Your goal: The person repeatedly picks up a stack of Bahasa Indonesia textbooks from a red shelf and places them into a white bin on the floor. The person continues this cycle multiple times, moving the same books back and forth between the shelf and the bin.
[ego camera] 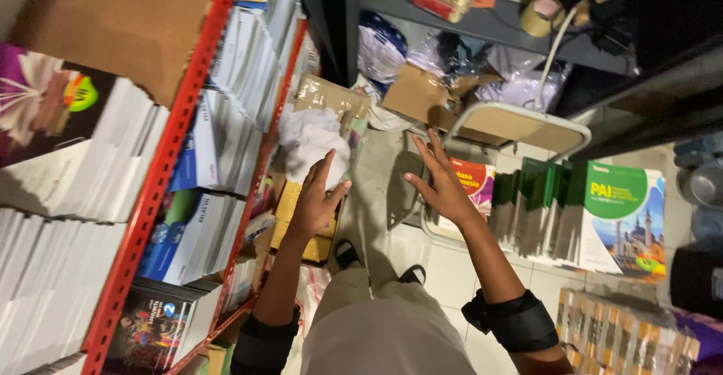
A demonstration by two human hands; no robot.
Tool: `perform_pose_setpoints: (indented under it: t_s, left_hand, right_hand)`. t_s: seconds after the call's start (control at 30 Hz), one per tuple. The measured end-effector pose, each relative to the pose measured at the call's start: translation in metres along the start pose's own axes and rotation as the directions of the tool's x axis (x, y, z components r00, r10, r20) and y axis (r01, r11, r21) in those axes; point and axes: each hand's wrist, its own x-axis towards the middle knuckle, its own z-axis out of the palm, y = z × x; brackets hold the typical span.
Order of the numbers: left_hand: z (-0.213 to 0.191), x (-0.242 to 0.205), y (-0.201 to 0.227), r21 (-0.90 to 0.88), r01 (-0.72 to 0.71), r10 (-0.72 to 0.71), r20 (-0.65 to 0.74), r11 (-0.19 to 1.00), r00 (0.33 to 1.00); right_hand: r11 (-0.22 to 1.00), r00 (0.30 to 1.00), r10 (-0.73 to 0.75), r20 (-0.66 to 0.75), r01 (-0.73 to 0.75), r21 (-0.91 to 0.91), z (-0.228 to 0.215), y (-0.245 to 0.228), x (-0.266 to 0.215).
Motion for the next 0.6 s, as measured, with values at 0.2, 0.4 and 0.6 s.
perform_pose_setpoints:
  t_s: [0.2,0.4,0.6]
  left_hand:
    - [0.034,-0.006,0.024,0.019,-0.044,0.044,0.031,0.999,0.999]
    - [0.076,-0.013,0.031,0.042,-0.085,0.082,0.058,0.996,0.995]
    - [0.115,-0.023,0.054,0.089,-0.029,0.02,0.104,0.996,0.994]
  right_hand:
    - [0.994,0.994,0.106,-0.003,-0.106,0.036,-0.031,0.005,-0.032]
    - [0.994,0.993,0.097,-0.072,-0.094,0.05,-0.049,0.034,-0.068]
    - [0.997,0.99,0.077,-0.118,-0.073,0.039,-0.068,0.055,-0.102]
